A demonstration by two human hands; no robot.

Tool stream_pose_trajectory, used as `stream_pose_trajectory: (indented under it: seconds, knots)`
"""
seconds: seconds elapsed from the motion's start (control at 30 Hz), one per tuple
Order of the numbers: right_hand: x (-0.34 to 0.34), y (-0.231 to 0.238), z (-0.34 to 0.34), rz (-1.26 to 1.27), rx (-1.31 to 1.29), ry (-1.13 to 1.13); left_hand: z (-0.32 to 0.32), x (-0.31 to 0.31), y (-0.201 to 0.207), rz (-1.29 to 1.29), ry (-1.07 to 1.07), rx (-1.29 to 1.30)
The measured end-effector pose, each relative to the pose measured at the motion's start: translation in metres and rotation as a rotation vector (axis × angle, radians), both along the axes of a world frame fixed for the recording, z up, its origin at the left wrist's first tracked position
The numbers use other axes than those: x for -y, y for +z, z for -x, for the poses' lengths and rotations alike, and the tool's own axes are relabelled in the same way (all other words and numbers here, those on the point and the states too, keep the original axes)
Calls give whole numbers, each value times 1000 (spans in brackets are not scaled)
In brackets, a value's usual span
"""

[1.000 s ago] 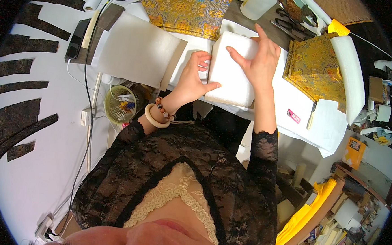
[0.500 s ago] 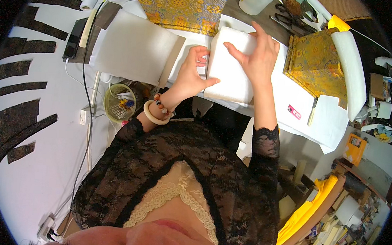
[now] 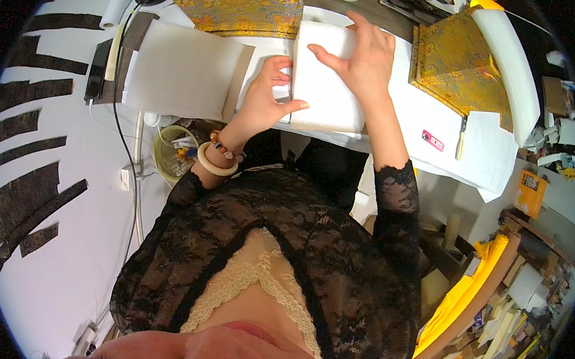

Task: The person applies liquid from a bottle onto white foam pieces, spreads it with a brush, and presses the foam onto cardboard pieces to form box sides. The person repeats this process for multiple foam and cardboard pieces on a cluttered workbench.

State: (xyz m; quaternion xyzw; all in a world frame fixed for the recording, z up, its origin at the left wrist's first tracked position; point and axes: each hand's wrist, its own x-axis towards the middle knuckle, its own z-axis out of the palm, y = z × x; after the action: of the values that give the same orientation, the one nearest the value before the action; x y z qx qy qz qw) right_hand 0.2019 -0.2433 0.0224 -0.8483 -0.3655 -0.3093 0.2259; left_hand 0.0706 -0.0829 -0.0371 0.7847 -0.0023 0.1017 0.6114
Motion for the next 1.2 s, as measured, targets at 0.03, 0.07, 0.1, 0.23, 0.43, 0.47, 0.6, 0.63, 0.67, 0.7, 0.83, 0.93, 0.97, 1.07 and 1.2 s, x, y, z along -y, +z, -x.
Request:
stream_pose_trajectory:
  seconds: [0.03, 0.07, 0.1, 0.23, 0.43, 0.47, 0.6, 0.63, 0.67, 0.7, 0.83, 0.93, 0.97, 1.07, 1.2]
  knots:
    - [0, 0, 1, 7, -11, -9, -1, -3, 4, 13, -27, -7]
    - [0, 1, 0, 1, -9, -5, 0, -5, 14, -17, -3, -65]
    - [0, 0, 0, -7, -9, -1, -3, -4, 25, -105, 78, 46]
    - [4, -1, -1, -28, -6, 16, -29, 0, 66, -445, 133, 460]
    - [16, 8, -8, -105, -21, 183, -64, 15, 60, -683, -53, 399]
    - [24, 16, -4, -173, -27, 136, -62, 14, 63, -664, -66, 363]
    - [88, 22, 24, -730, -123, -130, -62, 15, 69, -781, -132, 313]
    - [108, 14, 30, -905, -194, -93, -61, 16, 70, -830, -113, 339]
    - [127, 7, 44, -1073, -321, -99, -60, 18, 71, -873, -99, 368]
    - [141, 0, 57, -1127, -376, -139, -58, 21, 74, -920, -78, 395]
    - [190, -48, 105, -988, -453, -356, -60, 42, 96, -1116, -43, 356]
    - [216, -73, 134, -895, -600, -531, -69, 58, 101, -1037, -90, 392]
    - [226, -85, 144, -838, -660, -575, -70, 61, 102, -1025, -111, 392]
    - [239, -106, 167, -727, -677, -679, -70, 68, 102, -1116, -162, 348]
    - [231, -87, 174, -759, -468, -716, -69, 72, 96, -1132, -166, 281]
